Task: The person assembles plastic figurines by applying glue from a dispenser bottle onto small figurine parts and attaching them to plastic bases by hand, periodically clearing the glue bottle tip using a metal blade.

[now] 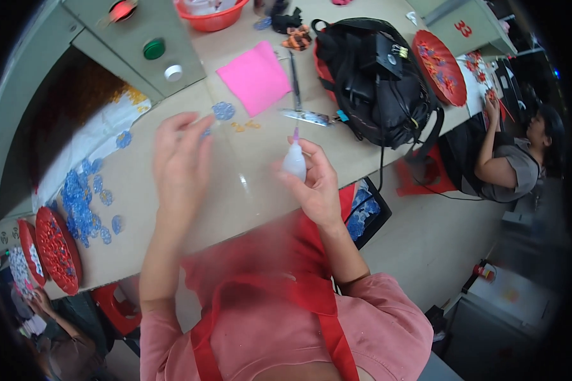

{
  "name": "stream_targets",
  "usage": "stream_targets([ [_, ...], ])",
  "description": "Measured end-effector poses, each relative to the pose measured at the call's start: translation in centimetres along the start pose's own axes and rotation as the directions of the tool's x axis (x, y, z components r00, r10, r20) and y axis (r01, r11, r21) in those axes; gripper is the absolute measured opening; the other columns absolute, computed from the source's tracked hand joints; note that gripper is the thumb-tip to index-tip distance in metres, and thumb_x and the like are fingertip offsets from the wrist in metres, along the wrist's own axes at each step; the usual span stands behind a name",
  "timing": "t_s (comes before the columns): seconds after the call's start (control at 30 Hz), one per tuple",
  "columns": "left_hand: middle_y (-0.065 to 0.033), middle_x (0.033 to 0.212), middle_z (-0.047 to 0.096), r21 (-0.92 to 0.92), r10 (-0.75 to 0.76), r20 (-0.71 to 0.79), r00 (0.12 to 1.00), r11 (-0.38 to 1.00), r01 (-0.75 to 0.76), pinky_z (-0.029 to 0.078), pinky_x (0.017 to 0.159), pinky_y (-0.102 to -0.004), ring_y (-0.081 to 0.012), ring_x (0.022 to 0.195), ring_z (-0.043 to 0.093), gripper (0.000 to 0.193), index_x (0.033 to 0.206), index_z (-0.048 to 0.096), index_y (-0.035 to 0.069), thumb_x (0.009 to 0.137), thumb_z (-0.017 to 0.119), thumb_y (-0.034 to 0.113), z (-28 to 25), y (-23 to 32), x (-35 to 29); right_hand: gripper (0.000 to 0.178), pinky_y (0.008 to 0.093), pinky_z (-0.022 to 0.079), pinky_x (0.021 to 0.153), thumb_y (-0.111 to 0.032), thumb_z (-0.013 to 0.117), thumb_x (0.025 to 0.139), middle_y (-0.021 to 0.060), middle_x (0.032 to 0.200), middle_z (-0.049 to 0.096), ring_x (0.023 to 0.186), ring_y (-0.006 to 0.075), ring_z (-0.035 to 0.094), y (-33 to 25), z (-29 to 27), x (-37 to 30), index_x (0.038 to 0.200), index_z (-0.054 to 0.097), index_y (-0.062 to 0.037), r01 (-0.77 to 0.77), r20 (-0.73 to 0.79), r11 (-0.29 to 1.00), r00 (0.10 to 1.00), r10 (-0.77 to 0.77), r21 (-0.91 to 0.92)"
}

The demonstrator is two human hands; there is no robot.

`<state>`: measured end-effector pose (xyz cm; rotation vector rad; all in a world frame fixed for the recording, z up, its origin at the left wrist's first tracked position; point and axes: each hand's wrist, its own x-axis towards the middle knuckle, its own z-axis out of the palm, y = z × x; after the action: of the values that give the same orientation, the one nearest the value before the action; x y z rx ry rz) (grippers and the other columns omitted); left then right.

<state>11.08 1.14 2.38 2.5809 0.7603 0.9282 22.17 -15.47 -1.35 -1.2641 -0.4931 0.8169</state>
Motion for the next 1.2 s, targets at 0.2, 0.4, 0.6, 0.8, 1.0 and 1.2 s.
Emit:
stream_targets([
  [0.2, -0.0124, 0.091, 0.057, -0.044, 0.223, 0.194, 0.955, 0.975, -0.218, 0.046, 0.072, -0.0354, -0.0303, 0.081, 0.055, 0.022, 0.096, 0.064, 0.005, 0.074, 0.063, 0.006, 9.7, 1.2, 5.0, 0.061, 0.0254, 0.043, 0.081, 0.004, 0.059, 0.079, 0.0097, 0.097, 0.057, 0.092, 0.0135, 0.054, -1.0, -1.2, -0.6, 0.132, 0.031, -0.0039, 0.073, -0.009, 0.997, 0.997, -0.073, -0.002],
  [0.4, -0.0090, 0.080, 0.061, -0.279, -0.051, 0.219, 0.974, 0.954, 0.113, 0.047, 0.067, -0.0329, -0.0247, 0.072, 0.059, 0.017, 0.092, 0.062, 0.000, 0.078, 0.062, 0.010, 10.7, 0.6, 6.9, 0.063, 0.0256, 0.043, 0.081, 0.003, 0.060, 0.078, 0.0094, 0.098, 0.057, 0.092, 0.0134, 0.055, -1.6, -3.4, -1.3, 0.134, 0.030, -0.0046, 0.116, -0.045, 0.993, 0.992, -0.115, 0.009],
  [0.6, -0.0048, 0.089, 0.062, -0.711, -0.192, 0.697, 0.691, -0.054, 0.702, 0.047, 0.072, -0.0261, -0.0116, 0.078, 0.058, 0.020, 0.098, 0.059, -0.001, 0.085, 0.059, 0.015, 7.2, 4.7, 5.4, 0.062, 0.0263, 0.044, 0.081, 0.002, 0.060, 0.079, 0.0089, 0.100, 0.057, 0.094, 0.0136, 0.055, -1.5, -4.6, -0.8, 0.133, 0.032, -0.0048, 0.156, -0.036, 0.986, 0.987, -0.154, 0.063],
  [0.8, -0.0077, 0.097, 0.061, -0.562, 0.034, 0.806, 0.590, -0.265, 0.783, 0.047, 0.078, -0.0274, -0.0146, 0.085, 0.058, 0.029, 0.109, 0.054, -0.005, 0.086, 0.056, 0.014, 7.9, 8.0, 4.2, 0.053, 0.0258, 0.044, 0.082, -0.002, 0.059, 0.081, 0.0084, 0.104, 0.057, 0.094, 0.0124, 0.055, -1.7, -4.9, -1.0, 0.130, 0.039, -0.0026, 0.159, -0.110, 0.987, 0.982, -0.155, 0.032],
  [1.0, -0.0056, 0.094, 0.061, -0.680, 0.008, 0.732, 0.682, 0.081, 0.729, 0.045, 0.072, -0.0235, -0.0110, 0.080, 0.057, 0.023, 0.102, 0.057, -0.005, 0.084, 0.058, 0.010, 7.7, 6.7, 2.8, 0.048, 0.0329, 0.049, 0.074, -0.010, 0.061, 0.077, 0.0193, 0.097, 0.061, 0.085, 0.0281, 0.063, -1.2, -4.6, -1.3, 0.124, 0.048, -0.0075, 0.301, -0.105, 0.897, 0.931, -0.350, -0.323],
  [1.2, -0.0045, 0.089, 0.062, -0.711, 0.053, 0.695, 0.717, 0.193, 0.676, 0.045, 0.069, -0.0230, -0.0093, 0.075, 0.057, 0.014, 0.093, 0.060, -0.002, 0.084, 0.058, 0.009, 7.7, 4.9, 2.9, 0.046, 0.0349, 0.049, 0.074, -0.007, 0.058, 0.077, 0.0198, 0.098, 0.061, 0.087, 0.0312, 0.062, -1.6, -3.6, -2.4, 0.122, 0.049, -0.0079, 0.298, -0.113, 0.897, 0.930, -0.350, -0.328],
])
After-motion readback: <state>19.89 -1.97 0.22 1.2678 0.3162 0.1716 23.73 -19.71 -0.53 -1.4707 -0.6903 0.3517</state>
